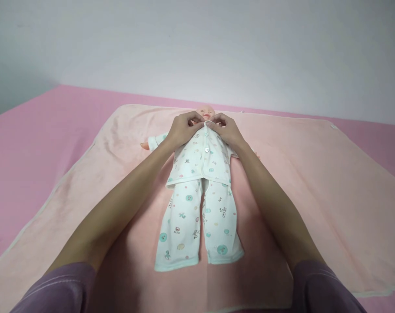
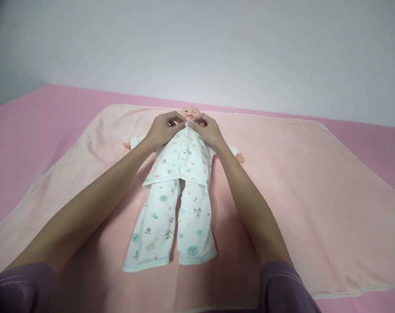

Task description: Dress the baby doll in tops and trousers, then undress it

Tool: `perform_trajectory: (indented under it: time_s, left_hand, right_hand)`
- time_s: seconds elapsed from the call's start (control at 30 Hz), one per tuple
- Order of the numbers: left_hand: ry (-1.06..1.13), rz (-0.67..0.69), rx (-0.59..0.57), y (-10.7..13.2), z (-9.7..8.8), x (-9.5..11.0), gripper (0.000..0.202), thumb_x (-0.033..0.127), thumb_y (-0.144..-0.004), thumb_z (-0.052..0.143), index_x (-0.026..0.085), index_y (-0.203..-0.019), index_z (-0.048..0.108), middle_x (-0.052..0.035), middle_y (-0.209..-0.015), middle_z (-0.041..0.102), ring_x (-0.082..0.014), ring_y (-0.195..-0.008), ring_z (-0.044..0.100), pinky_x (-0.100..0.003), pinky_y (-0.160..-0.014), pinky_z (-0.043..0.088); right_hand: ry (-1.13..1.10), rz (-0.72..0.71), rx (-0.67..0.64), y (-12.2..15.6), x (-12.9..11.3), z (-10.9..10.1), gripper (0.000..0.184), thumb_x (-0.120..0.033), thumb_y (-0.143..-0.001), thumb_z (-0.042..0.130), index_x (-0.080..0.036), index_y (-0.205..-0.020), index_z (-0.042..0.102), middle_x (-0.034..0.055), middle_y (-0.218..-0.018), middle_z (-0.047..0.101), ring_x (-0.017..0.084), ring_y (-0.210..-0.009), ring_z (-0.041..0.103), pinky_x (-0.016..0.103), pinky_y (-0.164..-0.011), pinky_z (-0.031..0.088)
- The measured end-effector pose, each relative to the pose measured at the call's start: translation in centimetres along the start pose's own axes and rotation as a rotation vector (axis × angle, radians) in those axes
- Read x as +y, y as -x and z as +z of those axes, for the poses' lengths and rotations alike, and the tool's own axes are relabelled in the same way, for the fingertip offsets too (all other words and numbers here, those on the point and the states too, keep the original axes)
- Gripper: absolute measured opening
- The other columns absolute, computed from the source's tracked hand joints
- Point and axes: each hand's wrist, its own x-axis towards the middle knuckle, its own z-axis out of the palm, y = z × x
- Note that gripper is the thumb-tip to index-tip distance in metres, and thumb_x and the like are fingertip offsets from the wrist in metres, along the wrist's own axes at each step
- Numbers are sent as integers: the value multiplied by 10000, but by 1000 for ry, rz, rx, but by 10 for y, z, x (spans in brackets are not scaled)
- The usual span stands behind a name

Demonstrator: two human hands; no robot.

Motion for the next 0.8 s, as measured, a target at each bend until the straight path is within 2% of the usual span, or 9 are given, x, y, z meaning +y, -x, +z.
perform_trajectory:
  time_s: [0.1,0.3,0.43,0.63,0.8]
  left_hand:
    - [32,7,8,-1,1,-4,194,399,-949,764,220,-995,824,-61,-1072,850,-225,-987,745,-348,-894,535]
    - [50,-26,-1,2,0,1,255,459,-960,782,214,-985,846,-65,-1052,859,-227,-957,736,-354,-875,528]
    - [44,-50,-2,3,0,3,301,495,-884,886,201,-935,846,-70,-1019,847,-212,-899,693,-349,-839,507]
    - [80,-29,-39,-3,0,-6,270,447,-861,901,189,-921,847,-78,-978,831,-212,-911,693,-354,-866,521]
    - [111,-25,-16,-5,3,-13,217,396,-877,873,195,-958,854,-75,-997,838,-205,-907,702,-361,-872,530]
  right_hand:
    - [-62,8,-18,-2,7,-1,632,-752,-703,976,-234,-976,736,50,-1029,777,217,-952,634,386,-940,517]
    - [-94,14,-43,-2,13,-3,617,-701,-701,1013,-236,-985,724,41,-994,787,208,-944,672,376,-942,536]
    - [-105,50,-59,-1,9,-5,613,-643,-684,1043,-227,-1020,743,53,-1024,792,208,-970,680,377,-958,555]
    - [-194,200,-123,-3,8,-14,650,-509,-559,1128,-224,-1025,776,42,-994,778,224,-1018,707,389,-990,585]
    - [-228,193,-113,-1,11,-13,606,-521,-602,1092,-232,-1020,762,37,-1014,784,215,-997,692,387,-978,584]
